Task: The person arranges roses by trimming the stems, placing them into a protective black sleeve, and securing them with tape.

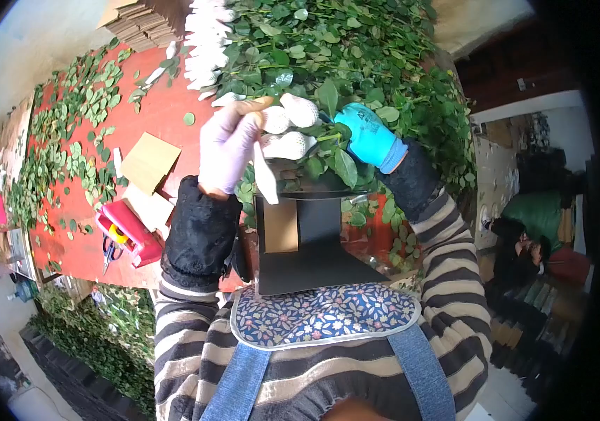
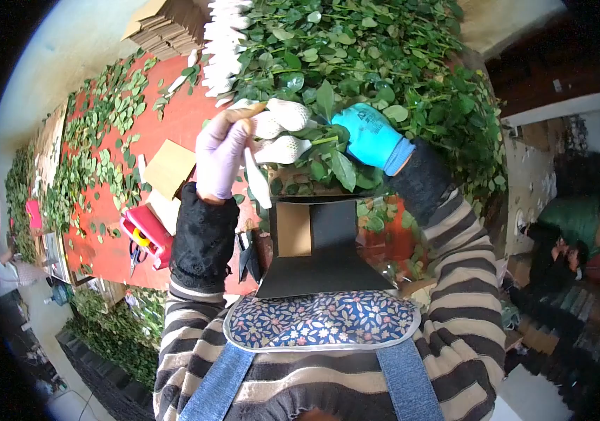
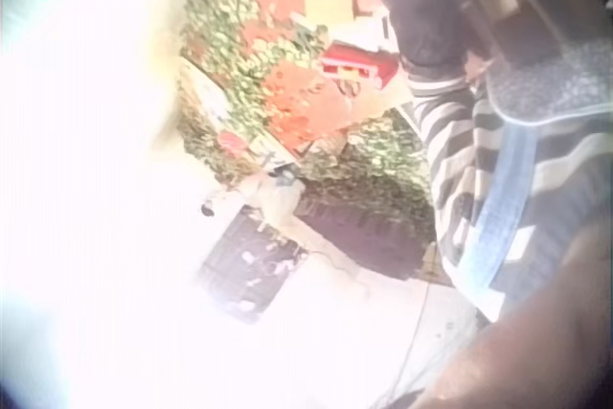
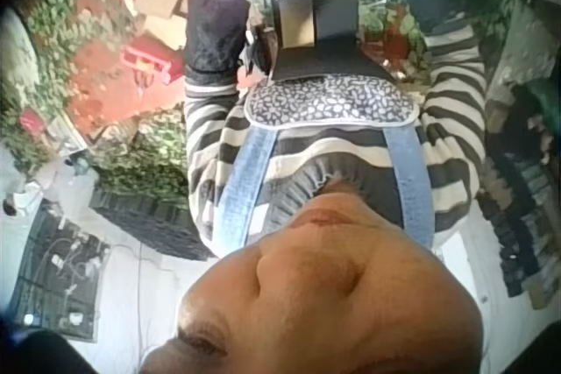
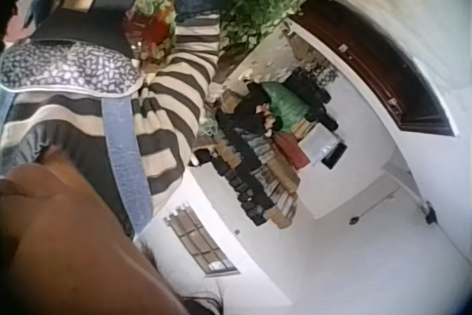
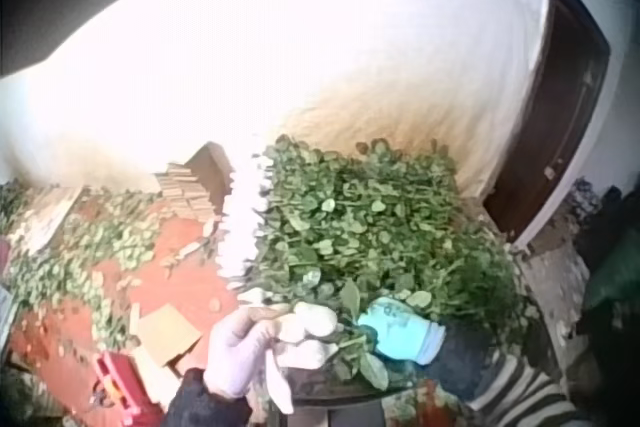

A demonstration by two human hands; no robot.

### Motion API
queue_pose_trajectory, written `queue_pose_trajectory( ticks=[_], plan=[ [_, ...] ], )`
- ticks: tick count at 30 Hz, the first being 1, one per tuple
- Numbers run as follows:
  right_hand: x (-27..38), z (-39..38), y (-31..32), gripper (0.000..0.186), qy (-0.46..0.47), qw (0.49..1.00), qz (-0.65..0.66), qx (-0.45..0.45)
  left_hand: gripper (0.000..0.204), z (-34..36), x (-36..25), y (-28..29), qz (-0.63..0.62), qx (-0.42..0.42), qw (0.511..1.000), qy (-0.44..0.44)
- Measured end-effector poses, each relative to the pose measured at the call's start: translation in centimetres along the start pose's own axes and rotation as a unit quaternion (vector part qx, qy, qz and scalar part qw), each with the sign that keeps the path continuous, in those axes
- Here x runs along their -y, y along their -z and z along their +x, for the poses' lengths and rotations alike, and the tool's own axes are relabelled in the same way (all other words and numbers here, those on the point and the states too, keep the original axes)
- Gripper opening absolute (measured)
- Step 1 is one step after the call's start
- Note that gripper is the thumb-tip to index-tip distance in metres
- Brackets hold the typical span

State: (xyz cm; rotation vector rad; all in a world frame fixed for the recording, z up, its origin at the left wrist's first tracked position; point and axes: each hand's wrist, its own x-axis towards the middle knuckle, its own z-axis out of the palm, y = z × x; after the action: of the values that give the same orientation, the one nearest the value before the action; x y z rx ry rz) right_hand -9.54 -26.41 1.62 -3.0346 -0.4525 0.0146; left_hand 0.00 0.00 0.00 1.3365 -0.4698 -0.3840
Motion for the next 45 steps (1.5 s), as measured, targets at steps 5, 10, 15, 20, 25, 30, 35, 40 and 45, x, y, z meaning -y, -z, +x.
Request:
queue_pose_trajectory(
  ticks=[5,10,15,20,25,30,35,40,45],
  plan=[
    [1.0,2.3,-1.3,0.008,0.014,0.986,0.073,-0.151,0.019,-0.2,-2.6,2.6,-0.046,-0.126,0.991,0.026],
    [-0.2,2.4,-2.9,0.017,-0.009,0.993,0.037,-0.115,0.03,0.4,-4.2,10.3,-0.074,-0.185,0.977,-0.074],
    [1.2,3.4,-3.5,0.024,-0.005,0.998,0.003,-0.063,0.036,2.2,-4.0,3.3,0.354,0.031,0.915,-0.191],
    [1.5,2.9,-2.8,0.023,-0.013,1.0,0.004,-0.005,0.045,4.3,-2.9,2.6,0.433,0.231,0.859,-0.144],
    [0.4,1.8,-5.2,0.028,0.0,0.994,0.026,-0.106,0.029,2.9,-2.7,0.6,0.093,0.21,0.97,0.078],
    [1.1,2.5,-4.4,0.038,-0.037,0.999,0.001,0.033,0.027,2.5,-3.9,-0.2,-0.022,0.156,0.974,0.16],
    [1.1,2.6,-4.5,0.036,-0.026,0.999,-0.009,0.021,0.034,2.2,-3.9,-0.2,-0.052,0.155,0.98,0.117],
    [0.7,2.6,-3.5,0.017,-0.026,0.998,0.015,-0.062,0.051,2.3,-4.7,-0.2,-0.12,0.092,0.988,0.034],
    [1.0,3.2,-3.9,0.014,-0.037,0.998,0.017,-0.041,0.037,3.5,-4.4,0.3,0.039,0.148,0.988,0.034]
  ],
)
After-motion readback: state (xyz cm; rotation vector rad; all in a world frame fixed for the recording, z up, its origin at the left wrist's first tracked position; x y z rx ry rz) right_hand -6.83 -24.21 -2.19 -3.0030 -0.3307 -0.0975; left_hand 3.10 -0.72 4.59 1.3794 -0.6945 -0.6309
